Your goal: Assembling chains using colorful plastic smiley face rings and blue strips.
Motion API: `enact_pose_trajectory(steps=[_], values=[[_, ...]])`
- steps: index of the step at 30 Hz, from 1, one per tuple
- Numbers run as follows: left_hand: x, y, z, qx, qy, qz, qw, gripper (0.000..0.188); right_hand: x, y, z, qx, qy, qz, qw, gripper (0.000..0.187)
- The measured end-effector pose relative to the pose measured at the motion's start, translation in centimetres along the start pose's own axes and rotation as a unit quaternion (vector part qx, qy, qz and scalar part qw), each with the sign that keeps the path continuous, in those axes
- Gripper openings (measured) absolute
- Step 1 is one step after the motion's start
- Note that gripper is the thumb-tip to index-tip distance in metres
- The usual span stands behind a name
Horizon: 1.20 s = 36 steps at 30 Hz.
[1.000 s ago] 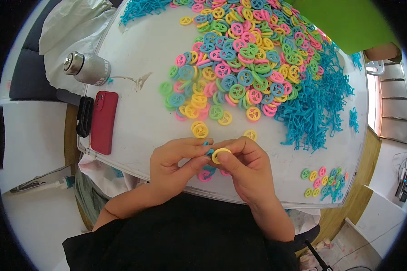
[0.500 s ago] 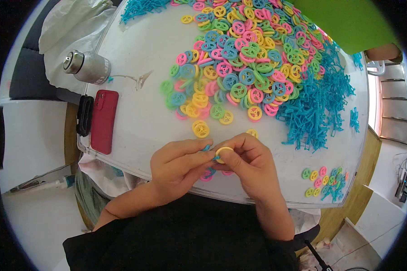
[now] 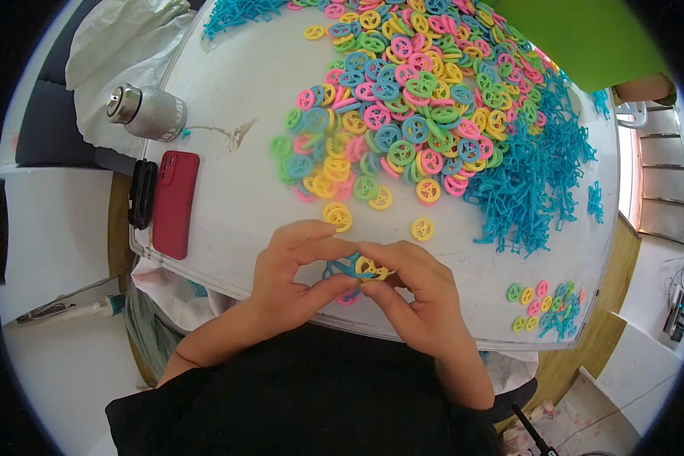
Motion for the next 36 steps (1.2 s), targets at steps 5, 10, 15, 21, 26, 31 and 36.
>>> enact_pose_trajectory(steps=[5, 10, 15, 21, 26, 31, 36], values=[[0.1, -0.4, 0.8, 0.023, 0.051, 0.009, 0.998, 0.035, -0.2, 0.5, -0.2, 0.106, -0.014, 0.039, 0.993, 0.038], [0.4, -0.4, 1.2, -0.024, 0.064, -0.016, 0.997, 0.036, -0.3, -0.5, 1.3, 0.255, 0.069, 0.03, 0.964, 0.038], [0.1, 0.5, 0.2, -0.009, 0.0, -0.024, 1.0, 0.039, 0.7, 0.5, -2.9, -0.073, -0.141, -0.052, 0.986, 0.035], [0.6, -1.1, 1.7, 0.073, 0.018, 0.062, 0.995, 0.04, -0.2, 0.4, -1.4, 0.017, -0.056, 0.024, 0.998, 0.034], [0.3, -0.3, 0.7, 0.019, -0.027, 0.012, 0.999, 0.035, -0.4, 0.2, -0.1, 0.076, 0.045, 0.041, 0.995, 0.041], [0.3, -0.8, 1.5, 0.026, 0.07, 0.037, 0.997, 0.038, -0.7, 0.0, 0.6, 0.184, 0.064, 0.055, 0.979, 0.041], [0.9, -0.5, 1.0, -0.034, 0.048, 0.002, 0.998, 0.038, -0.1, -0.3, 0.3, 0.209, 0.022, 0.041, 0.977, 0.036]])
Point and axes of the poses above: each hand's wrist, its own x-axis away from the middle knuckle, its own y-axis out of the back of the hand, z = x × y, the point moved 9 cm from there along -x, towards the middle knuckle, and after that the axes turned 2 degrees about -x, right-handed, at the moved point
